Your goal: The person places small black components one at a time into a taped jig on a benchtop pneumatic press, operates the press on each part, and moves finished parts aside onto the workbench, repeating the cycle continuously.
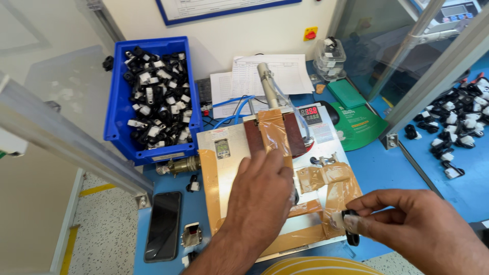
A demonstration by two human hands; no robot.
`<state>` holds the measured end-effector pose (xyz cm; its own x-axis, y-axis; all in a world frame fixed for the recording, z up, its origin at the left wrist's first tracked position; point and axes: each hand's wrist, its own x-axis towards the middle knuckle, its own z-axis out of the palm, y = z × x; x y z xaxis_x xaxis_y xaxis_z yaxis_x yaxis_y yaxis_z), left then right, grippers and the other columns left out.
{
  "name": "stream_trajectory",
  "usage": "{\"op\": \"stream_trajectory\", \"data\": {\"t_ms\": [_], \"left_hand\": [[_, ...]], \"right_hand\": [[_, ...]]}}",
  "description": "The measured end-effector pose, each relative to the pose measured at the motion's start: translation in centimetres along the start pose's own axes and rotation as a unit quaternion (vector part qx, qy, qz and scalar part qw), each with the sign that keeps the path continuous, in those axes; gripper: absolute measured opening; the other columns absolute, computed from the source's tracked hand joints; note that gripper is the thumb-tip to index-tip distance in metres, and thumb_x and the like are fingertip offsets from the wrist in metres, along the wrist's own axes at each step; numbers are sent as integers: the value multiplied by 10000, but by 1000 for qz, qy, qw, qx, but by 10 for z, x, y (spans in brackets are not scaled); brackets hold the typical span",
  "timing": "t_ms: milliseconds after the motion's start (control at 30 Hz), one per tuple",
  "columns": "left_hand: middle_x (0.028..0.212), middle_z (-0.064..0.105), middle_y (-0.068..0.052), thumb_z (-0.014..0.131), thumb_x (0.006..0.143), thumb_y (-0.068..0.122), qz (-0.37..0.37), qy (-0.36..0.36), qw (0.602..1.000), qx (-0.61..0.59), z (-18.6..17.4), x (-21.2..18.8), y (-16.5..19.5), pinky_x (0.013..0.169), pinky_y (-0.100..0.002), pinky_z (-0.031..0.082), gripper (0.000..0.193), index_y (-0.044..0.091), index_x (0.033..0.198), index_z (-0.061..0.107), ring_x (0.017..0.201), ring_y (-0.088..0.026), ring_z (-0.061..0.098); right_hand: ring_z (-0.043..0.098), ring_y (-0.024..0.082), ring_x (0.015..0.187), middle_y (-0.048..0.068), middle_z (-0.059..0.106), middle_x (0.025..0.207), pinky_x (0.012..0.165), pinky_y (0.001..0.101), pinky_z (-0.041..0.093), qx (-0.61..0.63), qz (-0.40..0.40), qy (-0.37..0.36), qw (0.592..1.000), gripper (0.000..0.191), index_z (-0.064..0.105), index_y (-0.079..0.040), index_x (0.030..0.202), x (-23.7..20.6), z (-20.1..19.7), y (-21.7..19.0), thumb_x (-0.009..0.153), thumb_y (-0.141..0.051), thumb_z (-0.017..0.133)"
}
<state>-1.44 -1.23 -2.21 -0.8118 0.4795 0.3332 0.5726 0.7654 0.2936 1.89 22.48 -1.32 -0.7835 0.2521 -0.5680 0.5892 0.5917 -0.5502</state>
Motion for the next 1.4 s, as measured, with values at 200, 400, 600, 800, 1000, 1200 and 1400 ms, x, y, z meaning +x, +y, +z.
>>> {"op": "stream_trajectory", "data": {"t_ms": [200, 400, 600, 800, 1000, 1200, 1400], "left_hand": [[941, 555, -97, 763, 861, 143, 40, 235, 970, 47, -79, -1, -14, 783, -452, 417, 182, 52, 1016, 742, 932, -298, 539], [834, 519, -72, 832, 830, 219, -110, 276, 954, 34, -126, -64, -50, 709, -412, 444, 233, 85, 1015, 785, 827, -259, 526], [789, 537, -53, 824, 735, 299, -219, 169, 961, -32, -60, -109, -66, 655, -420, 446, 289, 130, 969, 810, 796, -259, 554], [818, 543, -114, 764, 844, 315, -168, 168, 967, 95, -51, -50, -119, 724, -465, 436, 238, 86, 909, 771, 795, -280, 543], [1119, 519, -159, 885, 861, 310, -129, 418, 899, -2, -125, 50, -213, 888, -453, 466, 705, -41, 1346, 512, 1019, -309, 533], [1014, 541, -113, 805, 940, 241, -253, 319, 912, -46, -70, -16, -159, 852, -442, 457, 449, 65, 1294, 592, 958, -268, 561], [1018, 600, -84, 747, 897, 132, -306, 343, 885, 74, -51, -29, -180, 870, -457, 470, 304, 62, 1183, 672, 973, -296, 594]], "right_hand": [[748, 173, 781, 108, 765, 895, 721, 299, 630, -44, -121, 35, 991, 268, 803, -4, 1046, -9, 16, -55, 822, -132, 877], [792, 158, 780, 62, 820, 870, 737, 304, 610, -224, -158, 109, 955, 265, 829, -101, 998, -8, 58, -110, 803, -271, 885], [793, 191, 789, 56, 819, 868, 752, 322, 613, -264, -138, 113, 948, 237, 831, -142, 1024, -15, 68, -125, 820, -260, 854], [806, 192, 768, 56, 824, 875, 732, 317, 626, -226, -152, 130, 953, 245, 839, -137, 1046, -22, 73, -120, 833, -257, 837], [755, 194, 761, 78, 770, 850, 702, 344, 632, -93, -142, 170, 971, 318, 815, -84, 1071, -24, 61, -65, 839, -301, 832], [730, 171, 982, 78, 758, 1095, 874, 346, 597, -81, -26, 222, 971, 496, 746, -130, 1238, 17, 49, 58, 816, -374, 840], [753, 283, 1056, 133, 722, 1192, 866, 441, 643, 47, 50, 161, 985, 568, 713, -31, 1284, 57, 31, 126, 829, -353, 827]]}}
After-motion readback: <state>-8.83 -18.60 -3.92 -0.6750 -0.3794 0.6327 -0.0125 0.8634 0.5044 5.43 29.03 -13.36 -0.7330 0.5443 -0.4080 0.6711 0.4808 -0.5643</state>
